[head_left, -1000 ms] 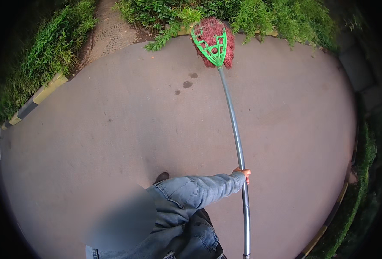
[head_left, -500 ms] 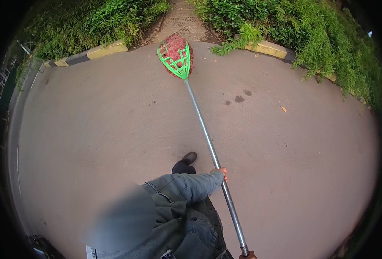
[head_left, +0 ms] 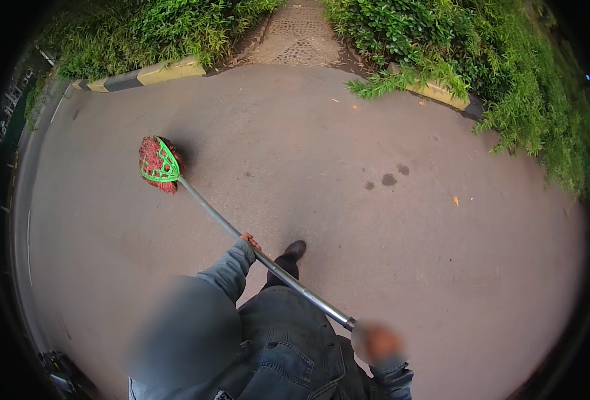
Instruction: The person sweeps scattered dry leaves on a paved outdoor surface using a long-handled push broom. They move the broom back and forth to gather leaves into a small pile near the curb.
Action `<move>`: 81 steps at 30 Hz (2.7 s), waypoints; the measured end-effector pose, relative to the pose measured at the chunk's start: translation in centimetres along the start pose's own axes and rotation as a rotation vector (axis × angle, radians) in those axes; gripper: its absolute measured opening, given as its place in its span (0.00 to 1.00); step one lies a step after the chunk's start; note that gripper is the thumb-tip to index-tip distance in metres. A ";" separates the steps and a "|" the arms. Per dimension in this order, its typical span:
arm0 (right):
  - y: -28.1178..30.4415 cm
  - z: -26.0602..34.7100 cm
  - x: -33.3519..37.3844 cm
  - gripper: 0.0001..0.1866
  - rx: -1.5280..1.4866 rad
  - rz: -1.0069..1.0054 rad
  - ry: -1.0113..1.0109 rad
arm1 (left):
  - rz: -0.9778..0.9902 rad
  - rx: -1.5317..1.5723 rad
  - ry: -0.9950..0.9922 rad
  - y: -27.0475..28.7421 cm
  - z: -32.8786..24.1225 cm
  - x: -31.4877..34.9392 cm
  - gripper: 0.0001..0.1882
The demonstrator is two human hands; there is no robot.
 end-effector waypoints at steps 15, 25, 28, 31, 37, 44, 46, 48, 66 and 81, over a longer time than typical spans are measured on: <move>9.2 -10.1 -4.6 0.06 0.209 0.006 -0.400 | 0.183 -0.247 0.226 -16.5 16.3 0.2 0.09; 5.6 -10.0 20.9 0.13 -0.028 0.200 -1.224 | 0.575 -0.985 0.248 -26.6 41.3 24.5 0.05; 2.7 -8.3 22.9 0.13 -0.210 0.157 -1.360 | 0.798 -1.034 0.151 -30.6 43.0 29.6 0.06; 2.0 -8.8 26.6 0.14 -0.254 0.103 -1.447 | 0.933 -1.042 0.116 -30.2 47.7 35.8 0.06; 0.9 -10.0 36.5 0.15 -0.292 0.019 -1.539 | 0.991 -1.154 0.206 -22.5 51.3 43.3 0.10; -4.5 -14.4 43.2 0.09 -0.206 0.089 -1.442 | 0.946 -1.061 0.377 -18.6 49.8 40.3 0.11; -4.1 -16.3 42.7 0.07 -0.141 0.120 -1.371 | 0.835 -1.055 0.343 -18.4 47.9 37.5 0.09; 0.0 -17.6 34.9 0.05 -0.062 0.169 -1.319 | 0.723 -1.023 0.317 -18.7 46.4 32.2 0.07; 7.9 -2.8 -36.1 0.11 -0.157 0.153 -0.322 | 0.140 -0.234 -0.072 -42.2 -14.2 -9.6 0.09; 17.5 0.8 -51.2 0.12 -0.034 0.155 -0.257 | 0.216 -0.193 0.035 -54.1 -15.2 -15.6 0.13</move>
Point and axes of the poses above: each hand's wrist, its own x-axis away from the middle knuckle, its own y-axis out of the back of the hand, z = x × y, the point moved 6 cm from there along -x, towards the middle knuckle, and after that the axes turned 11 degrees about -y, right-handed, at the moved point
